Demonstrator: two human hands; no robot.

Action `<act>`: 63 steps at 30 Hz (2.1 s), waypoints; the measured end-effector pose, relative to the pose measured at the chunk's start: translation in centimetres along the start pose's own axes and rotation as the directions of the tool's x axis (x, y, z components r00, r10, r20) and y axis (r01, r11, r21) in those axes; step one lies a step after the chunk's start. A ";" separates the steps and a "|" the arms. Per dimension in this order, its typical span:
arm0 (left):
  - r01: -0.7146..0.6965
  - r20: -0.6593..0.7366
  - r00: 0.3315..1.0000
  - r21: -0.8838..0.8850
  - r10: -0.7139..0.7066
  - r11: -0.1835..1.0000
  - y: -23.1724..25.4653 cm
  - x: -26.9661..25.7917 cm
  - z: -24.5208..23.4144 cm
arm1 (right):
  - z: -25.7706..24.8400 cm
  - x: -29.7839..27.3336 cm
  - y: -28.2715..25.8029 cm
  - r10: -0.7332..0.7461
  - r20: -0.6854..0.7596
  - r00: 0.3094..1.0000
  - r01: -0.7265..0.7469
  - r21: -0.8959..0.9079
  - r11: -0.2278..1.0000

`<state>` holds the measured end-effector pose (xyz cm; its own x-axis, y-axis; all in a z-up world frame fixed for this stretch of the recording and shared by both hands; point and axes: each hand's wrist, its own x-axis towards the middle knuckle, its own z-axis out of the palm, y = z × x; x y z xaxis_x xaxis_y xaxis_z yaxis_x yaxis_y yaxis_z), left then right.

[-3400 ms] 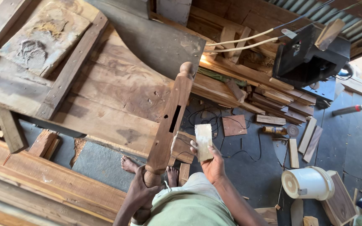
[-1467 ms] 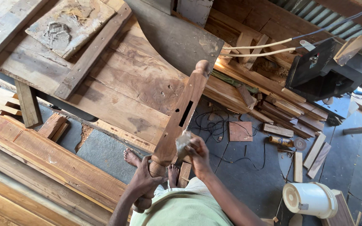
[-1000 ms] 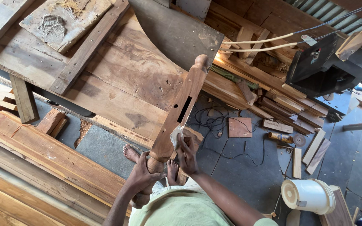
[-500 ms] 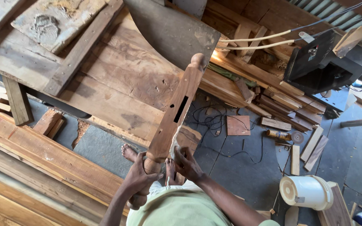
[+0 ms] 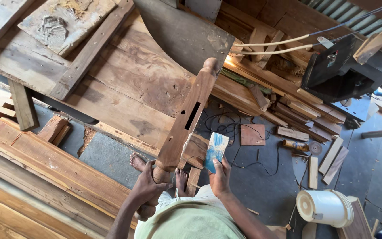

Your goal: The person sands a wooden bed frame part using a sanding block. They hold the piece with one hand and rub the sanding block along the edges and surfaces of the wood.

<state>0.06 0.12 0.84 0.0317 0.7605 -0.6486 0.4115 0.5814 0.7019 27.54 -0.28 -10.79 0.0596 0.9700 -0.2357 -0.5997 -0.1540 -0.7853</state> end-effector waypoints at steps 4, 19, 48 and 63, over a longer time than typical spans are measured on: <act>0.018 0.022 1.000 -0.064 -0.016 0.998 -0.2 -0.3 0.0 | 0.8 0.3 -0.1 -0.049 0.028 0.998 0.051 -0.080 0.995; -0.015 0.019 1.000 -0.005 0.016 1.000 0.2 -0.4 -0.1 | 4.5 5.3 7.0 -0.433 0.694 0.575 0.806 -0.570 0.158; -0.002 0.020 1.000 -0.039 0.003 0.999 -0.5 0.0 -0.1 | 9.4 3.4 2.8 -0.464 0.168 0.870 0.366 -0.850 0.379; -0.066 0.028 0.997 -0.109 0.069 0.992 -1.1 0.4 0.2 | 7.6 3.2 5.4 -0.434 0.478 0.764 0.555 -0.829 0.064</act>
<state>-0.21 -0.22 -0.24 0.0854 0.7905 -0.6065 0.3066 0.5583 0.7709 18.38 3.42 -11.45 -0.0758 0.8975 0.4344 0.6565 0.3728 -0.6557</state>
